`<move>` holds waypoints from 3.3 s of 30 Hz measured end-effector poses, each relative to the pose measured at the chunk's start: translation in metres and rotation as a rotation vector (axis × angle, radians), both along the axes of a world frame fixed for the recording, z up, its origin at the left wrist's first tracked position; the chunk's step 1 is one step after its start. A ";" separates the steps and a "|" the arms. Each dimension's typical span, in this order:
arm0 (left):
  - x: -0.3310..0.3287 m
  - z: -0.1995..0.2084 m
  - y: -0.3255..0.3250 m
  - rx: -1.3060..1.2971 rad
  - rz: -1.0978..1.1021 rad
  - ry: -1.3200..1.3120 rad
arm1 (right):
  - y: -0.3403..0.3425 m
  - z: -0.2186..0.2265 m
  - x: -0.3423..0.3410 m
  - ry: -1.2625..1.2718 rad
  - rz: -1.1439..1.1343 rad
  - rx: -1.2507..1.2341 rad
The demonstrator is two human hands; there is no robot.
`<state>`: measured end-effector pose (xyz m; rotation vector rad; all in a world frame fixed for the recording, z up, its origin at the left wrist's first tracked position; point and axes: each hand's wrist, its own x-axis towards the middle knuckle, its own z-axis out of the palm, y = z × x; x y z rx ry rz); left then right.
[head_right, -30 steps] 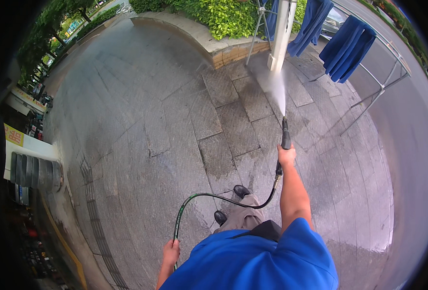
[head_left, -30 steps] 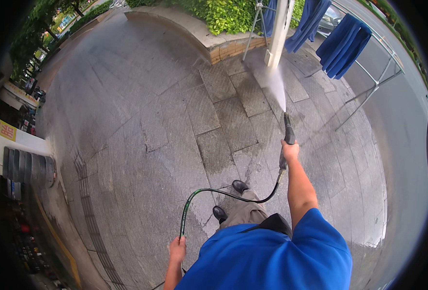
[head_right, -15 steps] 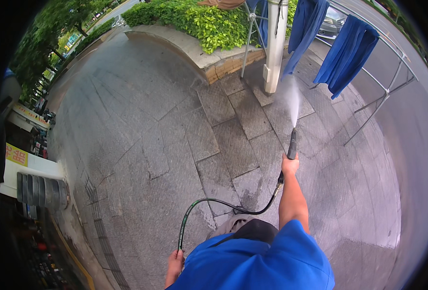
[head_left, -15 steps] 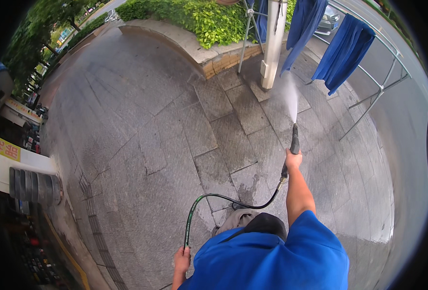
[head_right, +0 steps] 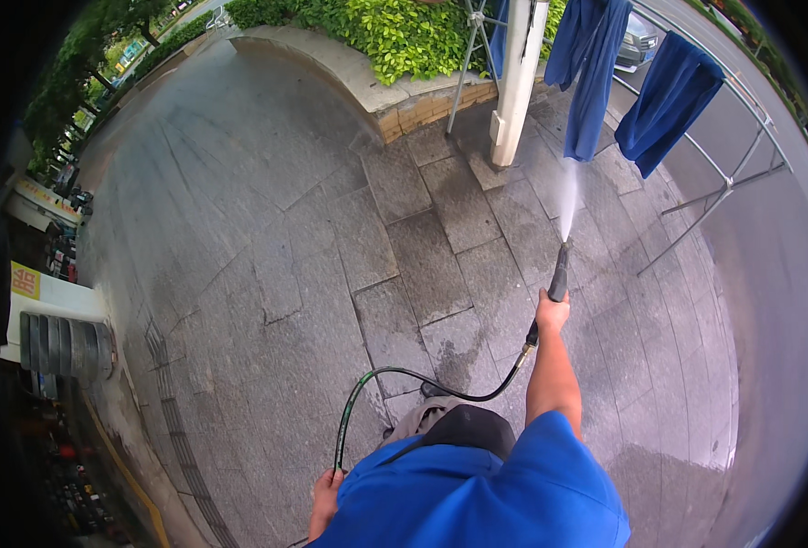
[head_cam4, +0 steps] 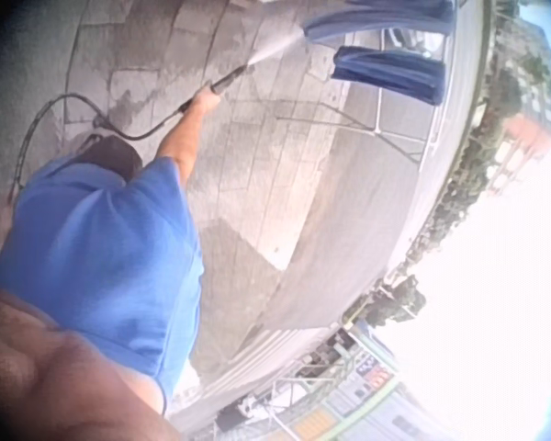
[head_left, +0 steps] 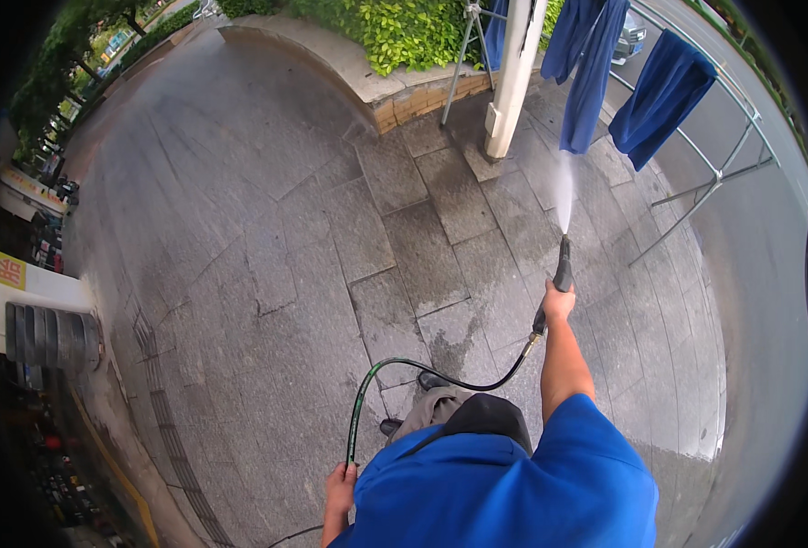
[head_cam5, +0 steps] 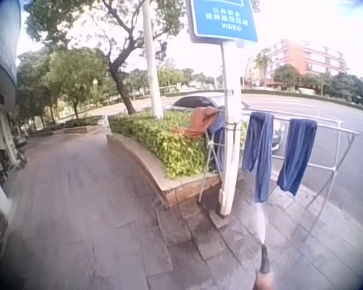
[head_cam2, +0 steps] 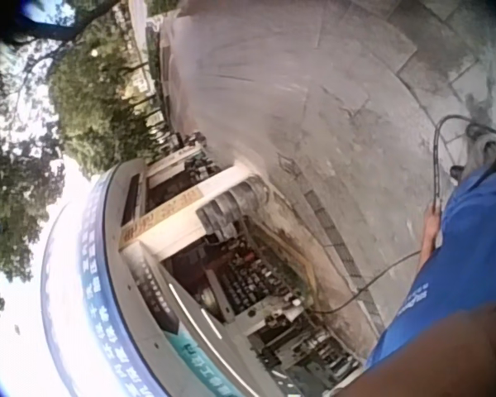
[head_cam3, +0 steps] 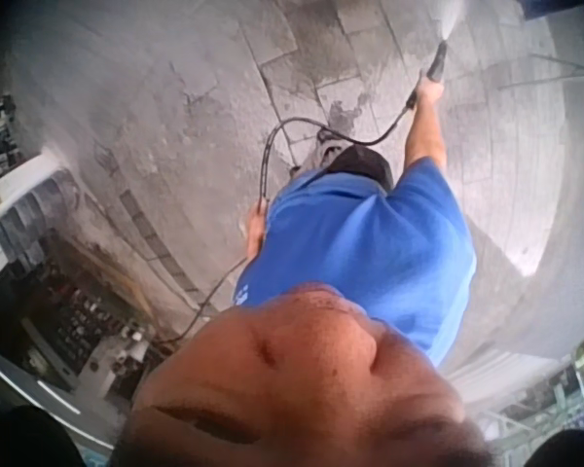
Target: The person uses a high-pressure water spray to clean a paved sidewalk and a metal grate, moving along the curb and into a garage area. The person then turns off the pressure washer and walks through the garage.
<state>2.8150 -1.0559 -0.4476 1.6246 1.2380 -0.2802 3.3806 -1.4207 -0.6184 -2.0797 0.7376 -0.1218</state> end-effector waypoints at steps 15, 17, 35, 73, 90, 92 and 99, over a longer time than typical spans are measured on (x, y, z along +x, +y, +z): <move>0.006 0.012 -0.014 0.046 -0.032 -0.007 | -0.027 -0.016 -0.028 -0.026 -0.092 0.037; 0.003 0.006 -0.014 0.025 -0.025 -0.003 | -0.035 -0.015 -0.034 0.002 -0.129 0.041; 0.048 -0.032 -0.034 -0.255 -0.197 -0.016 | -0.205 -0.012 -0.113 0.060 -0.345 -0.108; -0.239 -0.021 -0.036 -0.017 0.200 0.111 | 0.314 -0.008 -0.300 0.107 2.345 -0.294; -0.411 -0.018 0.046 0.060 0.408 0.062 | 0.537 0.076 -0.510 -0.005 2.066 -0.653; -0.433 -0.035 0.051 0.055 0.422 0.006 | 0.569 0.092 -0.550 -0.044 2.289 -0.673; -0.453 -0.044 0.122 -0.009 0.504 0.063 | 0.708 0.134 -0.590 -0.042 2.205 -0.620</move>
